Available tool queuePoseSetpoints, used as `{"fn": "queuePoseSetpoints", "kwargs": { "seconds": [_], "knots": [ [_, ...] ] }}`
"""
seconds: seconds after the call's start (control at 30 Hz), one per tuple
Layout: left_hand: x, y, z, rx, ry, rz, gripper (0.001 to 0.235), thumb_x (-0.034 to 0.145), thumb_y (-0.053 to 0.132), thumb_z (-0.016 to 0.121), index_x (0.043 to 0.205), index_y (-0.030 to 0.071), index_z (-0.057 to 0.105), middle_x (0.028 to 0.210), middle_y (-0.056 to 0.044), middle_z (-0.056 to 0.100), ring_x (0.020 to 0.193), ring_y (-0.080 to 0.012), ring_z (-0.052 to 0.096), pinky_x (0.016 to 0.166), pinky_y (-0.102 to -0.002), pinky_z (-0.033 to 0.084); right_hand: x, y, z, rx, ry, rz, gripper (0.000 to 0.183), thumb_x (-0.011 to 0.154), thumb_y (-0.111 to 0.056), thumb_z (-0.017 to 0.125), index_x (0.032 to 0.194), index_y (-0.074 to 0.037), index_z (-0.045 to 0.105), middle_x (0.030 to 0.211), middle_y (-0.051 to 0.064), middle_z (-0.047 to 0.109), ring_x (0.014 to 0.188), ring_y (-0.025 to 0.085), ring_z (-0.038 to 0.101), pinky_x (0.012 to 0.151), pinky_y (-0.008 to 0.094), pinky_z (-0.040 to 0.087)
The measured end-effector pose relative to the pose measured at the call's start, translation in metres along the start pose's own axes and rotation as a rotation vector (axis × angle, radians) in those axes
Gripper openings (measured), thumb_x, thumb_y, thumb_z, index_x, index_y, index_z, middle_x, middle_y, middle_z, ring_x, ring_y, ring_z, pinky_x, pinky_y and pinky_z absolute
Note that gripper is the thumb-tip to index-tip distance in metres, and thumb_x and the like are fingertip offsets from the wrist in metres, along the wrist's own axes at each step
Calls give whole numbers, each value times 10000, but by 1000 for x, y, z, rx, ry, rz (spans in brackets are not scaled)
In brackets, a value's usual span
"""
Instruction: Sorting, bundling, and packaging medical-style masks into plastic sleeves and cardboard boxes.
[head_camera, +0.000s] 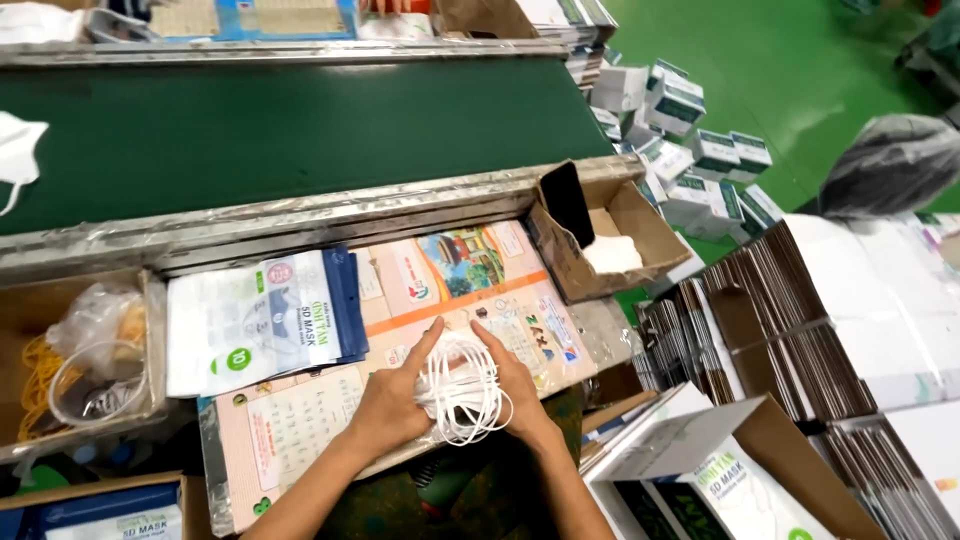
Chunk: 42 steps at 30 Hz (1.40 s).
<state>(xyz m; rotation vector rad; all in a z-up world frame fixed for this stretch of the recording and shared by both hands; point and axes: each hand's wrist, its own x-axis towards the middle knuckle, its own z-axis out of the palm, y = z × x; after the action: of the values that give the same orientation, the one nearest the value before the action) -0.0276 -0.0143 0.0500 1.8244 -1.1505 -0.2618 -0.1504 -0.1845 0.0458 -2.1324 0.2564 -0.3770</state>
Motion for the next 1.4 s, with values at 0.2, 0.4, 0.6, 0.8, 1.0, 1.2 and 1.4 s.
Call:
{"fn": "queuePoseSetpoints", "kwargs": {
  "seconds": [0.2, 0.4, 0.6, 0.8, 1.0, 1.2, 1.4],
  "knots": [
    [10, 25, -10, -61, -311, 178, 950, 774, 208, 852, 1600, 213, 382, 930, -92, 801, 737, -276, 782, 712, -362, 615, 1, 5, 11, 276, 23, 17, 1054, 739, -256, 848, 1609, -66, 284, 1212, 154, 680, 1096, 308, 649, 947, 399, 538],
    [36, -23, -15, -199, 242, 92, 588, 657, 153, 841, 1218, 70, 689, 1117, -134, 728, 1036, -296, 669, 924, -421, 517, -5, 8, 30, 76, 195, 9, 495, 771, -154, 852, 1192, 0, 643, 1077, 141, 750, 975, 276, 705, 876, 374, 555],
    [52, -75, -43, 825, 538, -217, 525, 715, 329, 777, 1061, -58, 701, 885, -184, 623, 862, -344, 576, 746, -472, 472, -9, 10, 10, 400, 313, 207, 359, 776, -118, 842, 1081, 44, 744, 1020, 111, 784, 911, 185, 720, 837, 324, 575],
    [32, -76, 10, 554, 406, -60, 215, 826, 107, 658, 953, -59, 710, 823, -193, 620, 797, -375, 614, 688, -486, 505, -9, 8, 12, 404, 322, 274, 419, 734, -101, 868, 1086, 79, 729, 1019, 129, 782, 884, 183, 723, 802, 326, 580],
    [39, -103, 14, 404, 229, -230, 114, 862, 59, 629, 854, -16, 714, 896, -238, 652, 799, -422, 675, 748, -502, 553, -7, 28, 33, 833, 292, 543, 535, 752, -40, 794, 1245, 80, 626, 1076, 137, 754, 911, 239, 722, 779, 370, 581],
    [33, -21, 1, 151, 405, 65, 64, 783, 19, 694, 839, 16, 724, 790, -179, 669, 702, -363, 666, 661, -453, 550, 14, 0, 50, 999, 519, 423, 485, 789, -28, 772, 1255, -33, 637, 1132, 86, 730, 968, 217, 704, 823, 362, 565],
    [46, 50, -32, -303, 324, -18, 623, 717, 74, 731, 1329, 78, 618, 672, -63, 709, 560, -137, 659, 555, -328, 545, 1, -63, -10, -277, 482, -111, 372, 729, -53, 770, 1097, -47, 723, 1054, 195, 706, 968, 357, 689, 840, 393, 535]
  ]
}}
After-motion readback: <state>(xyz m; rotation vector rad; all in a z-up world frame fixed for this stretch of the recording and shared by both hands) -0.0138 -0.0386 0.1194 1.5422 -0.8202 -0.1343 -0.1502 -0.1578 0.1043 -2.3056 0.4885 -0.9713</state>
